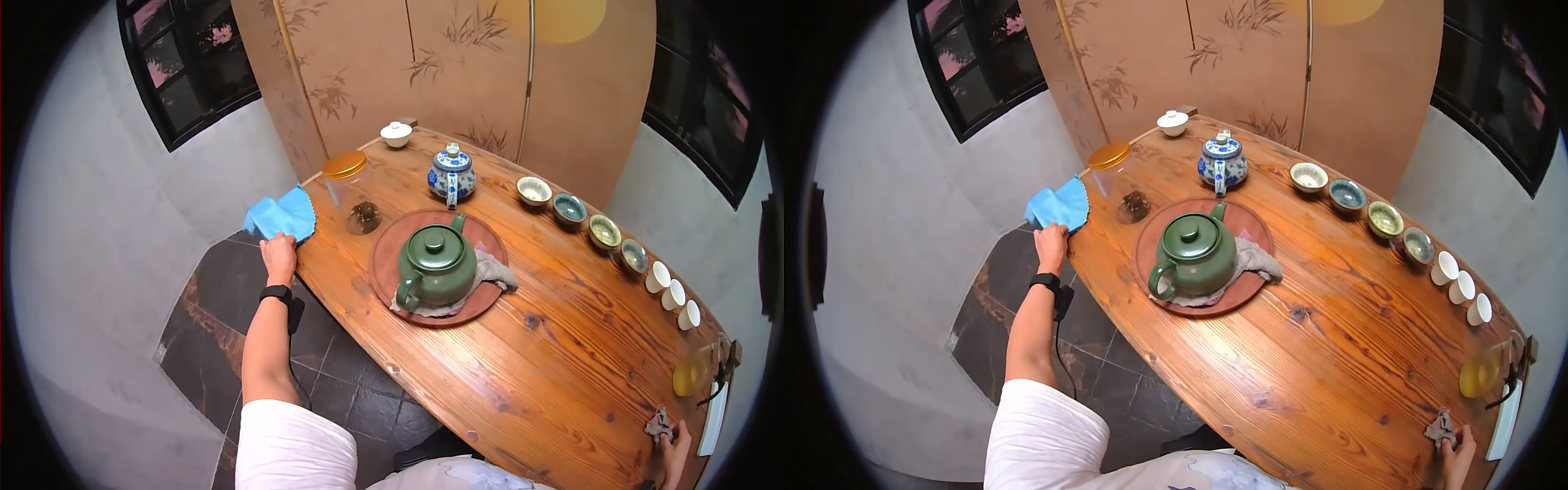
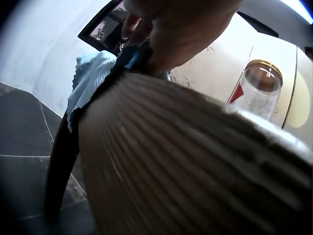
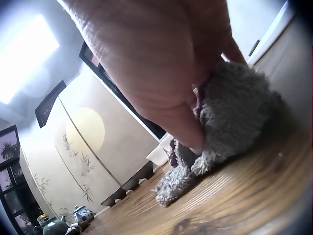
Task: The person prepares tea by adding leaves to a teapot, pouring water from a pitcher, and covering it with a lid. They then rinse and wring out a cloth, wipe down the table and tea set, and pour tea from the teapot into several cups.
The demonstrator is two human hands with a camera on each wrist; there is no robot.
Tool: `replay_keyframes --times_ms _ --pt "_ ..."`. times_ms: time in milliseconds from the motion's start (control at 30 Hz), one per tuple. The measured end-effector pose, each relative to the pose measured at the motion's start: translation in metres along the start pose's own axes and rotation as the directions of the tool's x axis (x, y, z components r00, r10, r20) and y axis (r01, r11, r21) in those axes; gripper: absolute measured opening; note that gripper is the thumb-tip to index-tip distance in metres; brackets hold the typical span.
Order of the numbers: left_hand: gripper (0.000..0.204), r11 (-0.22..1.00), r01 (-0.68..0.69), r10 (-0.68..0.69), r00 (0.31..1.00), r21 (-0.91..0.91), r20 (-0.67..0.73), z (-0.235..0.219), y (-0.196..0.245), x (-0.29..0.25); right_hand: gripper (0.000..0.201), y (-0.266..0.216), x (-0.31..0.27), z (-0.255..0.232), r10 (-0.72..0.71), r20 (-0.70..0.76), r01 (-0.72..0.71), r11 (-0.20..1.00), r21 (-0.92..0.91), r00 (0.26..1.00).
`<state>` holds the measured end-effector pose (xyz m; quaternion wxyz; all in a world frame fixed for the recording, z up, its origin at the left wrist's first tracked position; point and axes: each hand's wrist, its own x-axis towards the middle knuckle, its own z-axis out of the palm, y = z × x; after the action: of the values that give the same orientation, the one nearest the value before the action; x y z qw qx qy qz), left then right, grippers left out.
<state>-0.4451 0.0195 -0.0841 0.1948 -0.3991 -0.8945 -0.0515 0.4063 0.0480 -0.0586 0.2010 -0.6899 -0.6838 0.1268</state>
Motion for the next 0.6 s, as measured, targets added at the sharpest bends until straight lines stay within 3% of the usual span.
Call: replay_keyframes --times_ms 67,100,133,167,200,267,300,333,367,400,467,500,533,567,600 --pt "0.016 0.998 0.055 -0.054 0.998 -0.03 0.031 -0.006 0.002 0.002 0.023 0.017 -0.001 -0.001 -0.036 -0.045 0.035 0.999 -0.013 0.998" --pt "0.017 0.939 0.171 -0.232 0.956 -0.298 -0.182 0.01 -0.016 0.01 0.023 0.026 -0.003 -0.001 0.004 -0.096 -0.003 1.0 0.011 0.995" --pt "0.018 0.804 0.203 -0.438 0.838 -0.559 -0.326 0.015 -0.033 0.015 0.022 0.035 -0.004 -0.003 0.046 -0.144 -0.041 0.998 0.037 0.989" --pt "0.015 0.544 0.142 -0.622 0.729 -0.827 -0.284 0.016 -0.054 0.03 0.023 0.042 -0.005 -0.009 0.123 -0.096 -0.122 0.992 0.024 0.988" --pt "0.016 0.221 0.017 -0.767 0.621 -0.975 -0.163 0.01 -0.065 0.046 0.023 0.057 -0.005 -0.007 0.128 -0.094 -0.126 0.992 0.027 0.987" --pt "0.021 0.043 -0.195 -0.634 0.753 -0.98 -0.177 -0.051 -0.063 0.046 0.036 0.085 -0.008 -0.001 0.149 -0.293 -0.155 0.988 0.003 0.944" --pt "0.021 0.095 -0.246 -0.565 0.784 -0.965 -0.256 -0.074 -0.064 0.05 0.043 0.067 -0.008 -0.011 0.251 -0.188 -0.267 0.961 -0.068 0.95" --pt "0.022 0.138 -0.301 -0.49 0.807 -0.944 -0.329 -0.096 -0.064 0.05 0.043 0.075 -0.005 -0.004 0.253 -0.186 -0.27 0.961 -0.068 0.949" --pt "0.022 0.188 -0.263 -0.49 0.81 -0.946 -0.322 -0.127 -0.048 0.04 0.029 0.088 0.0 0.009 0.045 -0.359 -0.097 0.987 -0.128 0.932" --pt "0.025 0.229 -0.225 -0.484 0.818 -0.947 -0.311 -0.159 -0.026 0.031 0.018 0.098 -0.003 0.017 -0.163 -0.506 0.055 0.973 -0.223 0.847" --pt "0.034 0.317 -0.292 -0.46 0.785 -0.902 -0.416 -0.201 0.009 0.01 0.019 0.033 -0.006 -0.001 -0.019 -0.301 0.006 0.999 -0.043 0.953" --pt "0.039 0.13 -0.351 -0.403 0.836 -0.927 -0.373 -0.207 0.008 0.01 0.017 0.009 -0.012 -0.008 0.017 -0.252 -0.004 0.998 0.055 0.968" --pt "0.04 -0.207 -0.278 -0.346 0.918 -0.938 -0.196 -0.236 0.041 -0.013 0.015 0.0 -0.013 -0.012 0.056 -0.206 -0.023 0.987 0.157 0.977" --pt "0.042 -0.211 -0.292 -0.14 0.953 -0.933 -0.267 -0.246 0.043 -0.024 0.014 0.007 -0.014 -0.013 0.046 -0.199 -0.008 0.982 0.19 0.979" --pt "0.044 -0.264 -0.395 -0.096 0.918 -0.88 -0.384 -0.248 0.055 -0.034 0.015 0.008 -0.016 -0.018 0.123 -0.143 -0.08 0.958 0.276 0.982"
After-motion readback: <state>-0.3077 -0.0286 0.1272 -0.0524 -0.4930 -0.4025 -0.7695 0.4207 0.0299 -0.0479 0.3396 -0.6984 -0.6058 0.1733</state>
